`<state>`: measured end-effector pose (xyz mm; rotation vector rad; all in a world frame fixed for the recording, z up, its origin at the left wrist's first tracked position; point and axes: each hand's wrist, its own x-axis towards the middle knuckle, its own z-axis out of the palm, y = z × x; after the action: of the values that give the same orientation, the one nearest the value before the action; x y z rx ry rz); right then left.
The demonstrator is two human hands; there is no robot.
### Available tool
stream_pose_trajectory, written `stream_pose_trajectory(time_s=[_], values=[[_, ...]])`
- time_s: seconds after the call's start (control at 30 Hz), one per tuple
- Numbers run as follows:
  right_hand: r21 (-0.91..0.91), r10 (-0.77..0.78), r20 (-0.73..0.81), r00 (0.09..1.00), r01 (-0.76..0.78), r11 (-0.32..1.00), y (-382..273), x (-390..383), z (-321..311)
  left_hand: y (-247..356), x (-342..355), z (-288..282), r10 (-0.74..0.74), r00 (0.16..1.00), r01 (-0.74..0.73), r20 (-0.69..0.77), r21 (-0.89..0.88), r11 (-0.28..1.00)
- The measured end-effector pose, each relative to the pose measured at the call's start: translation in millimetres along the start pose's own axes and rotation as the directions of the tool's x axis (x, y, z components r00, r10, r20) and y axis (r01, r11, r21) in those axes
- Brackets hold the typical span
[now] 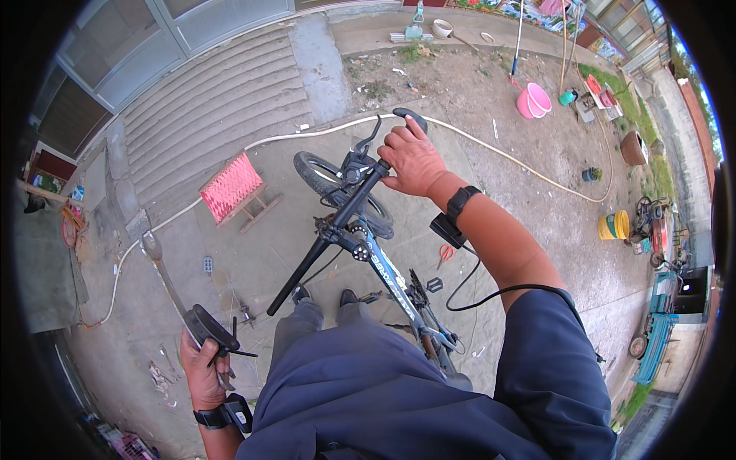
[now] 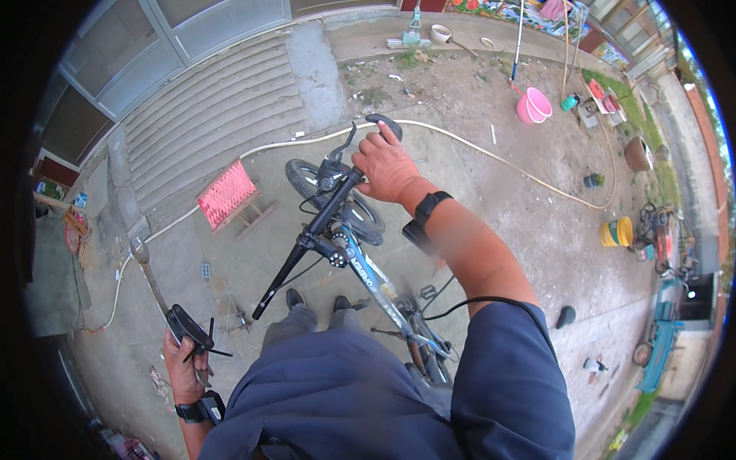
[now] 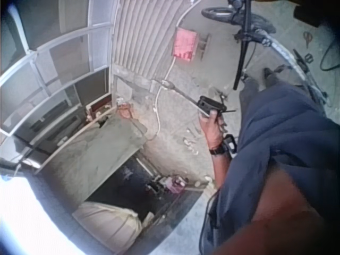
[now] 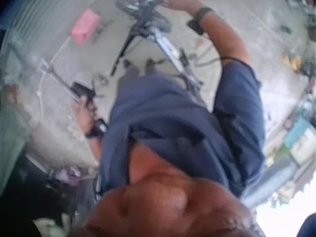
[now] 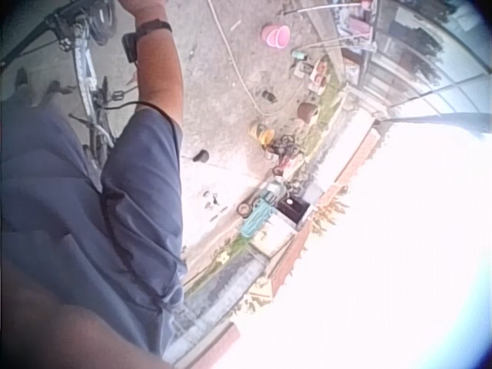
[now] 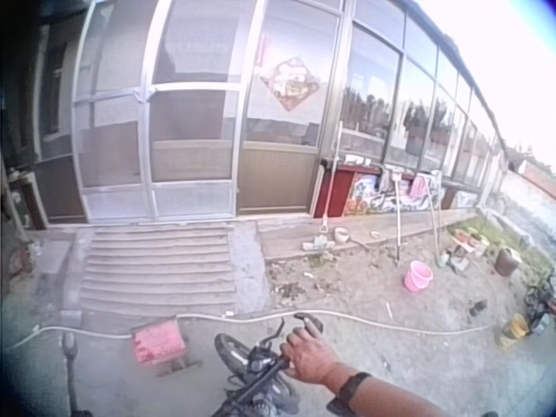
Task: The person works on a bicycle's handlebar area, installing a brake lever and grip, and tightening bolts with a wrench. The person adjusts the brake lever position and secures the grip on the handlebar.
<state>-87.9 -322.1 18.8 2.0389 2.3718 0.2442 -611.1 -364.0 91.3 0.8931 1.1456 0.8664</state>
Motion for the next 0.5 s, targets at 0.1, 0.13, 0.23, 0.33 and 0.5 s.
stream_pose_trajectory(time_s=[0.1, 0.13, 0.23, 0.33, 0.5], values=[[0.003, 0.007, 0.040, 0.999, -0.008, 1.000, 0, 0, -1, 0, 0, 1, -0.002, 1.000, 0.002, 0.009, 0.009, 1.000], [0.027, -0.005, -0.034, 0.999, 0.006, 1.000, 0, -1, -2, 0, 0, 1, -0.004, 1.000, 0.004, 0.013, 0.019, 1.000], [0.126, 0.025, -0.213, 0.977, 0.002, 0.992, -1, -9, -1, 0, 0, 0, -0.010, 1.000, 0.009, 0.017, 0.031, 0.999], [0.299, 0.243, -0.265, 0.933, -0.160, 0.941, -12, -34, 8, 0, 1, -1, -0.019, 1.000, 0.018, 0.020, 0.032, 0.999], [0.727, 0.730, 0.241, 0.640, -0.617, 0.301, -46, -63, 54, 0, 2, 0, -0.028, 1.000, 0.028, 0.013, 0.042, 0.999]])
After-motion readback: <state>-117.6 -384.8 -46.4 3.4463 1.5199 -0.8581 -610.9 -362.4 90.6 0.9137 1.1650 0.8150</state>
